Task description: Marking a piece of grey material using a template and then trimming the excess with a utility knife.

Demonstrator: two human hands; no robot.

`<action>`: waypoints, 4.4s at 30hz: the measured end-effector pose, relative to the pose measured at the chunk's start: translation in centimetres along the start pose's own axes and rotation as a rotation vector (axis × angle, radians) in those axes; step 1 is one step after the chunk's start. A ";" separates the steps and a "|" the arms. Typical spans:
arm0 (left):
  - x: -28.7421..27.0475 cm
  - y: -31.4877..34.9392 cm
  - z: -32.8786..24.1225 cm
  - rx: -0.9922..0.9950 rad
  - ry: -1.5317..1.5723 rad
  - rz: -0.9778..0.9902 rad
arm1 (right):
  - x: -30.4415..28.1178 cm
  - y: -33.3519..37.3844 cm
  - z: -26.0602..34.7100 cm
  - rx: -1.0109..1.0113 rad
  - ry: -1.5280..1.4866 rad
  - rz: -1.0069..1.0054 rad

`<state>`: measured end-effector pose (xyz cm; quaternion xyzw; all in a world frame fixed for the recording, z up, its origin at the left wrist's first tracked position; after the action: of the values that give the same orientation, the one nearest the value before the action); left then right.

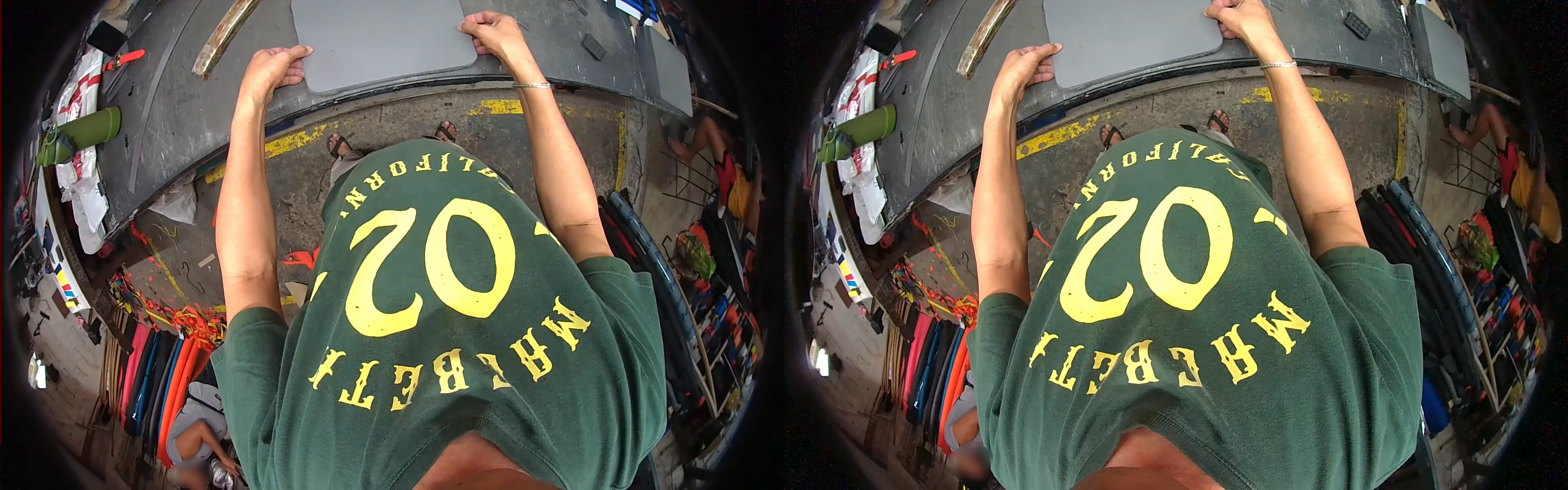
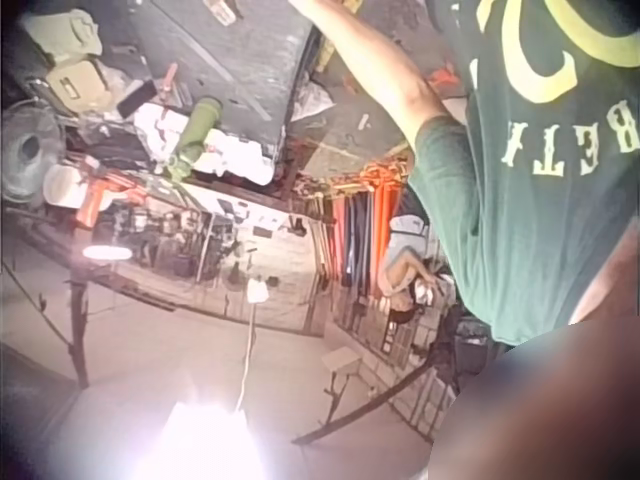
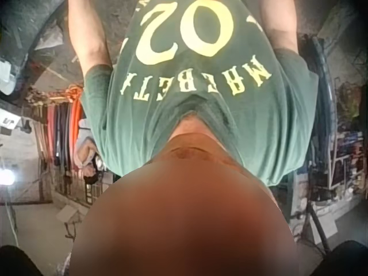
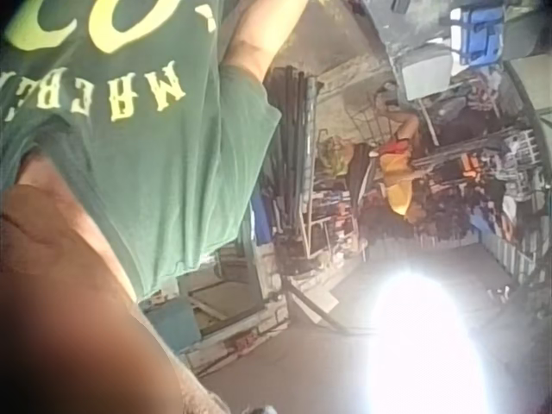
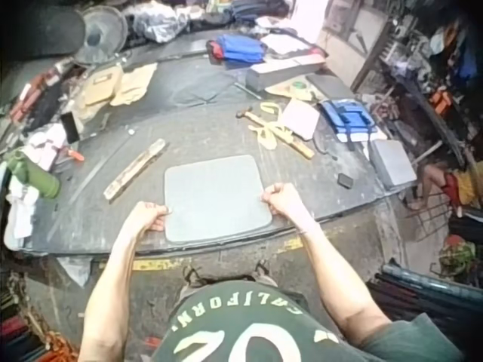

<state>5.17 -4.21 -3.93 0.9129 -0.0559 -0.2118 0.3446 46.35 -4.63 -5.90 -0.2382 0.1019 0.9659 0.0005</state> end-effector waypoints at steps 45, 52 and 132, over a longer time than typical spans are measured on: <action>-0.1 2.1 -4.8 0.103 -0.614 -0.599 | -0.3 0.8 4.3 -0.100 0.143 -0.163; -0.7 1.6 -3.6 0.145 -0.596 -0.584 | 0.2 -0.1 3.1 -0.021 0.191 -0.065; 7.6 24.1 -17.1 1.330 -0.515 -0.250 | -10.1 -17.4 6.7 -0.428 0.189 -0.645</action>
<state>20.40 -13.96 20.62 0.8499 -0.1475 -0.3793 -0.3348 53.09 14.19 1.14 -0.3405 -0.1823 0.8893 0.2449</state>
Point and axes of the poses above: each hand's wrist, its own y-axis away from the middle knuckle, its own x-axis out of the palm, z = x × y, the point moved 7 cm from there along -y, towards the middle knuckle, and after that the axes turned 9 degrees about -x, right-handed, at the moved point
